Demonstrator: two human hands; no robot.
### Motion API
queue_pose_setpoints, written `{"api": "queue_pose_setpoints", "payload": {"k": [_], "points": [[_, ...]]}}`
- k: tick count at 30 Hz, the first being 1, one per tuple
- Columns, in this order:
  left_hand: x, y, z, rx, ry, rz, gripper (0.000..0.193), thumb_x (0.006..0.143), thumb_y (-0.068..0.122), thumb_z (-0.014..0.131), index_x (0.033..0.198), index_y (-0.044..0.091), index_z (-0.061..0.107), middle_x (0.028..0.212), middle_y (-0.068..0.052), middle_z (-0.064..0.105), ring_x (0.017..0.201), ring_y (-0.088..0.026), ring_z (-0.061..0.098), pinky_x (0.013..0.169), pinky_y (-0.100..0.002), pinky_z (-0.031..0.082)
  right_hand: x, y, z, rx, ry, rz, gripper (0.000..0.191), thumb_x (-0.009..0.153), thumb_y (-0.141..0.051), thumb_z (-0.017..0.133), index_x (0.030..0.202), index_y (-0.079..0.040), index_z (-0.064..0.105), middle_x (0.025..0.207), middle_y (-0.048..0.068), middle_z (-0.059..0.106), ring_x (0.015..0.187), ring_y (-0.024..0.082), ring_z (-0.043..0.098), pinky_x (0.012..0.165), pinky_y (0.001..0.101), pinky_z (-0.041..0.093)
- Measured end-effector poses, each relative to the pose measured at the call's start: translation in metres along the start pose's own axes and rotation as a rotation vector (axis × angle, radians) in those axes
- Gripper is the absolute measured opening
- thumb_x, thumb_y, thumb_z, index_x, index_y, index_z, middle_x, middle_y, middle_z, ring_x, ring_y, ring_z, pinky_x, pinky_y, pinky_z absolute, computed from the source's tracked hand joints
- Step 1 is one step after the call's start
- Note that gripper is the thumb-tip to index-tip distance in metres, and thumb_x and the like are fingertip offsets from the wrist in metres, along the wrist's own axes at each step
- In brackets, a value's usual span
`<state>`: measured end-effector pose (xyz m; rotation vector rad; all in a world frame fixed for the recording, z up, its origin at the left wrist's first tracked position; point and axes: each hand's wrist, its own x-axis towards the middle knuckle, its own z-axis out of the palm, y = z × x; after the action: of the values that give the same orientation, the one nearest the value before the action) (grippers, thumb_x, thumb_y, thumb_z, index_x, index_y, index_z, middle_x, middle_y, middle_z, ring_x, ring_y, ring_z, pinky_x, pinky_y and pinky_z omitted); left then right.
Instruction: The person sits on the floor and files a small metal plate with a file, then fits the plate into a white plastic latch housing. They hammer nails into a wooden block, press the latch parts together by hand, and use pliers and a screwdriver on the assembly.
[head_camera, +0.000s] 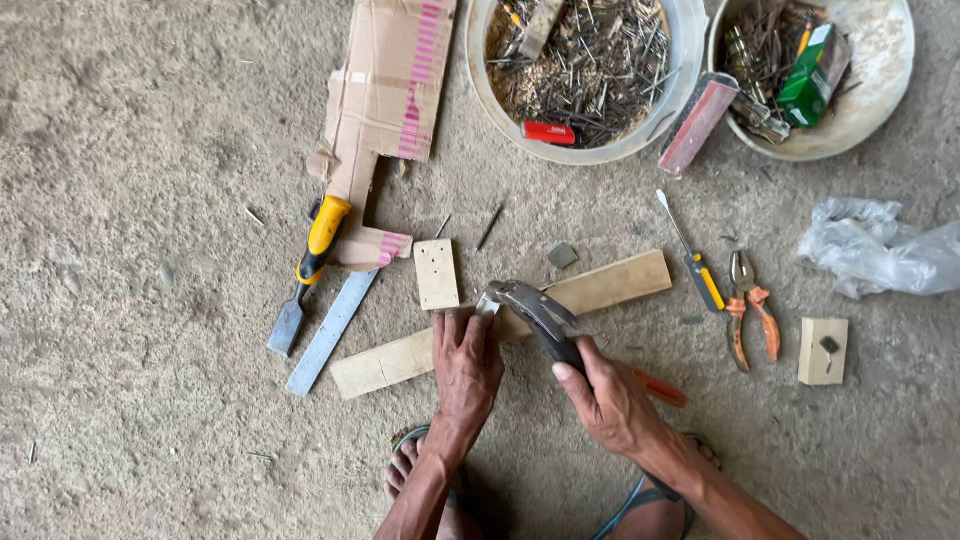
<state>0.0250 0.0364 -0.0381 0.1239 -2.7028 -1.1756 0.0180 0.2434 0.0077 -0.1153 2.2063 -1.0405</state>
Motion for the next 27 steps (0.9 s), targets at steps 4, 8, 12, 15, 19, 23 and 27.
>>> {"api": "queue_pose_setpoints", "payload": {"k": [4, 8, 12, 15, 19, 23, 27], "points": [[0.0, 0.002, -0.002, -0.023, -0.02, -0.016, 0.021, 0.087, -0.003, 0.068, 0.107, 0.0, 0.065, 0.106, -0.017, 0.059, 0.102, -0.038, 0.056, 0.087, -0.052, 0.048, -0.005, 0.011, 0.003, 0.073, 0.073, -0.189, 0.057, 0.102, -0.043, 0.041, 0.137, 0.002, 0.042, 0.052, 0.002, 0.051, 0.04, 0.014, 0.053, 0.036, 0.0383, 0.042], [0.004, 0.004, -0.002, -0.022, -0.008, -0.016, 0.019, 0.086, -0.002, 0.069, 0.104, 0.0, 0.064, 0.103, -0.016, 0.058, 0.102, -0.039, 0.055, 0.088, -0.052, 0.048, 0.001, 0.023, 0.007, -0.125, 0.009, -0.081, 0.037, 0.106, -0.04, 0.045, 0.114, -0.004, 0.052, 0.054, 0.002, 0.051, 0.041, 0.017, 0.051, 0.039, 0.0383, 0.044], [0.005, 0.004, -0.006, -0.066, -0.034, -0.045, 0.019, 0.086, -0.006, 0.066, 0.104, -0.001, 0.063, 0.105, -0.018, 0.058, 0.103, -0.04, 0.054, 0.087, -0.052, 0.047, -0.008, 0.031, -0.002, -0.089, 0.061, -0.145, 0.036, 0.099, -0.03, 0.052, 0.118, 0.001, 0.05, 0.056, 0.007, 0.059, 0.043, 0.024, 0.061, 0.041, 0.0431, 0.049], [0.003, 0.006, -0.008, -0.086, -0.02, -0.02, 0.017, 0.086, -0.004, 0.067, 0.102, 0.0, 0.064, 0.104, -0.016, 0.06, 0.1, -0.038, 0.055, 0.088, -0.051, 0.047, -0.014, 0.031, -0.008, -0.139, 0.222, -0.464, 0.034, 0.101, -0.024, 0.054, 0.123, 0.003, 0.049, 0.072, 0.017, 0.066, 0.058, 0.033, 0.068, 0.053, 0.0466, 0.054], [-0.002, 0.007, -0.006, -0.057, -0.047, -0.051, 0.016, 0.089, -0.003, 0.067, 0.104, 0.0, 0.064, 0.105, -0.016, 0.06, 0.101, -0.039, 0.054, 0.087, -0.051, 0.047, -0.007, 0.019, -0.003, -0.186, 0.15, -0.315, 0.034, 0.099, -0.026, 0.058, 0.12, 0.0, 0.053, 0.078, 0.023, 0.07, 0.066, 0.042, 0.069, 0.053, 0.0508, 0.054], [-0.004, 0.004, -0.003, -0.042, -0.017, -0.033, 0.019, 0.087, -0.003, 0.067, 0.105, 0.0, 0.064, 0.11, -0.017, 0.061, 0.105, -0.039, 0.056, 0.089, -0.05, 0.049, 0.011, 0.003, -0.012, -0.113, 0.038, -0.039, 0.036, 0.101, -0.033, 0.055, 0.116, -0.001, 0.052, 0.063, 0.017, 0.064, 0.056, 0.035, 0.068, 0.053, 0.05, 0.05], [-0.01, 0.0, 0.001, 0.034, 0.007, 0.002, 0.026, 0.082, -0.003, 0.068, 0.107, 0.001, 0.065, 0.112, -0.016, 0.064, 0.105, -0.039, 0.056, 0.089, -0.05, 0.049, -0.01, -0.009, -0.025, 0.008, 0.041, -0.074, 0.043, 0.099, -0.038, 0.051, 0.12, -0.001, 0.052, 0.055, 0.012, 0.06, 0.046, 0.027, 0.064, 0.047, 0.0459, 0.048]]}}
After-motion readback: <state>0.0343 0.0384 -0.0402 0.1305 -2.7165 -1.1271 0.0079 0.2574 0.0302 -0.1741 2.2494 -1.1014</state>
